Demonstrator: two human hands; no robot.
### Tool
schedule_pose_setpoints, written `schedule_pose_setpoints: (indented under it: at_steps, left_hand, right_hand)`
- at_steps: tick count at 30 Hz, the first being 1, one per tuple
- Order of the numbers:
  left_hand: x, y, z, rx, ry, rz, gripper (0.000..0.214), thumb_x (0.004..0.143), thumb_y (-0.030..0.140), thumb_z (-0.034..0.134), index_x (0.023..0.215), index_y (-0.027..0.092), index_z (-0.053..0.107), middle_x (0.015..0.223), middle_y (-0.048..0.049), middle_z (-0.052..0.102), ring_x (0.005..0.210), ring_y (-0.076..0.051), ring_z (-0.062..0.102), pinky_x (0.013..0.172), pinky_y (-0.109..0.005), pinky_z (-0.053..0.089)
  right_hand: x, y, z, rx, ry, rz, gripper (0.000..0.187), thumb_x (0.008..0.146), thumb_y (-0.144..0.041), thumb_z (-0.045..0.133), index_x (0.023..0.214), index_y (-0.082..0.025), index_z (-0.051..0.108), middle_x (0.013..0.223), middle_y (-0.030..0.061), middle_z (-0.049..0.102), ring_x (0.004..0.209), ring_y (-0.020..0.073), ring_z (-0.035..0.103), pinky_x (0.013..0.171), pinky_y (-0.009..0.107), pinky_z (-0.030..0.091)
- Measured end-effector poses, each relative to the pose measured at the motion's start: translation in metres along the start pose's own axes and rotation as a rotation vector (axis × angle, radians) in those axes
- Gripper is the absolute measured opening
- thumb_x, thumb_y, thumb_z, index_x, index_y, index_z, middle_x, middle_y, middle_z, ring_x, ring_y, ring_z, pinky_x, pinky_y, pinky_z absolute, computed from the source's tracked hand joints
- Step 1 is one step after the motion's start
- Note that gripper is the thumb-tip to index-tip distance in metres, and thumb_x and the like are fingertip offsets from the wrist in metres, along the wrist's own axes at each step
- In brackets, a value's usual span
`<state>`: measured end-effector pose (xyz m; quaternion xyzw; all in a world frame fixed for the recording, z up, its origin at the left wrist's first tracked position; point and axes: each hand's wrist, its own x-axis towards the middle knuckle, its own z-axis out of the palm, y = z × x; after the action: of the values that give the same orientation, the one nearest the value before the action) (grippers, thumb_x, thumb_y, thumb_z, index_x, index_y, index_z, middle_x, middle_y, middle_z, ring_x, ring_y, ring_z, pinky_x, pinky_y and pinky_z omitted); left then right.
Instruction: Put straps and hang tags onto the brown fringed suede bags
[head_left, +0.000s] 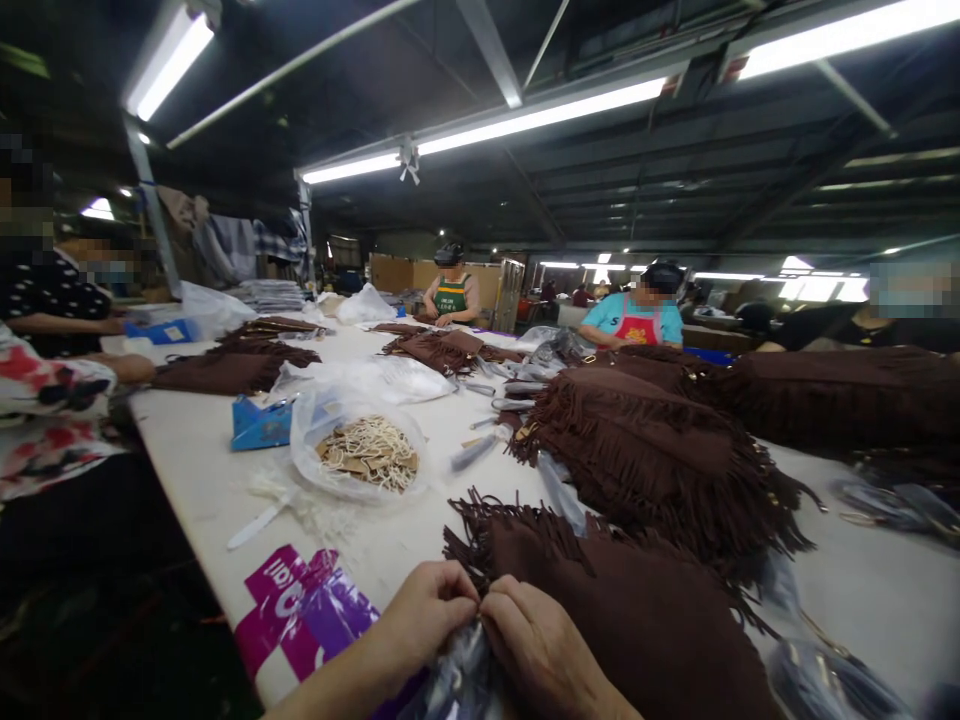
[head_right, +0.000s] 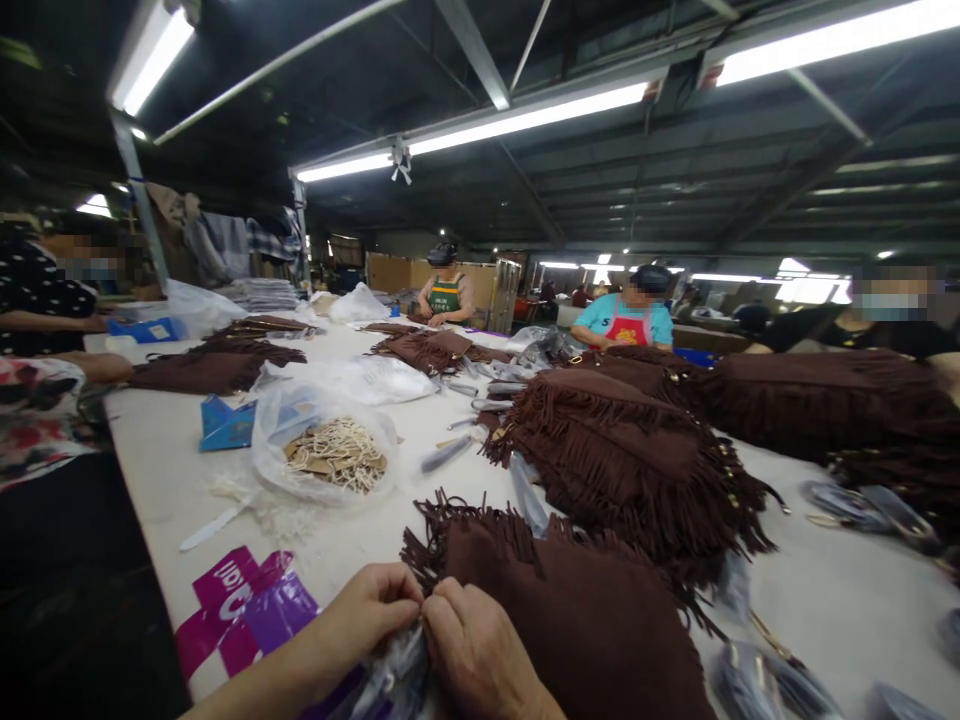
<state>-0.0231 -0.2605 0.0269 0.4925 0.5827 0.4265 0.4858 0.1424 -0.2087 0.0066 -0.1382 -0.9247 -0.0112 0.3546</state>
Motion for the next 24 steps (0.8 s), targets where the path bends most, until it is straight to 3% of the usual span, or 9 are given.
schedule_pose_setpoints:
  at_steps: [6, 12, 18, 24]
  left_hand:
    - [-0.006, -0.003, 0.003, -0.197, 0.012, -0.138, 0.017, 0.052, 0.021, 0.053, 0.069, 0.019, 0.053, 0.048, 0.0107, 0.047, 0.042, -0.007, 0.037, 0.045, -0.021, 0.024]
    - [0.003, -0.001, 0.001, -0.241, -0.12, -0.161, 0.028, 0.05, 0.019, 0.053, 0.078, 0.016, 0.058, 0.05, 0.0105, 0.049, 0.042, -0.005, 0.035, 0.042, -0.02, 0.021]
    - [0.005, -0.011, 0.0, -0.305, -0.139, -0.091, 0.028, 0.052, 0.024, 0.057, 0.077, 0.023, 0.045, 0.047, 0.0124, 0.049, 0.036, -0.005, 0.034, 0.039, -0.018, 0.022]
    - [0.004, -0.009, 0.0, -0.188, -0.133, -0.068, 0.015, 0.053, 0.022, 0.058, 0.067, 0.017, 0.056, 0.045, 0.0107, 0.044, 0.041, -0.005, 0.035, 0.042, -0.019, 0.022]
  right_hand:
    - [-0.005, 0.001, -0.006, 0.222, -0.045, 0.175, 0.025, 0.102, -0.026, 0.036, 0.084, -0.022, 0.052, 0.074, 0.0014, 0.059, 0.065, 0.0152, 0.057, 0.06, 0.024, 0.045]
    - [-0.008, -0.002, -0.014, 0.272, -0.03, 0.246, 0.024, 0.101, -0.026, 0.04, 0.081, -0.022, 0.052, 0.084, 0.0041, 0.059, 0.072, 0.0145, 0.06, 0.066, 0.022, 0.049]
    - [-0.008, -0.004, -0.016, 0.297, 0.016, 0.268, 0.018, 0.096, -0.018, 0.047, 0.079, -0.022, 0.05, 0.087, 0.0043, 0.059, 0.075, 0.0153, 0.06, 0.067, 0.023, 0.048]
    - [-0.006, -0.006, -0.019, 0.363, -0.009, 0.28, 0.017, 0.093, -0.016, 0.048, 0.079, -0.021, 0.055, 0.088, 0.0049, 0.058, 0.077, 0.0159, 0.059, 0.068, 0.024, 0.048]
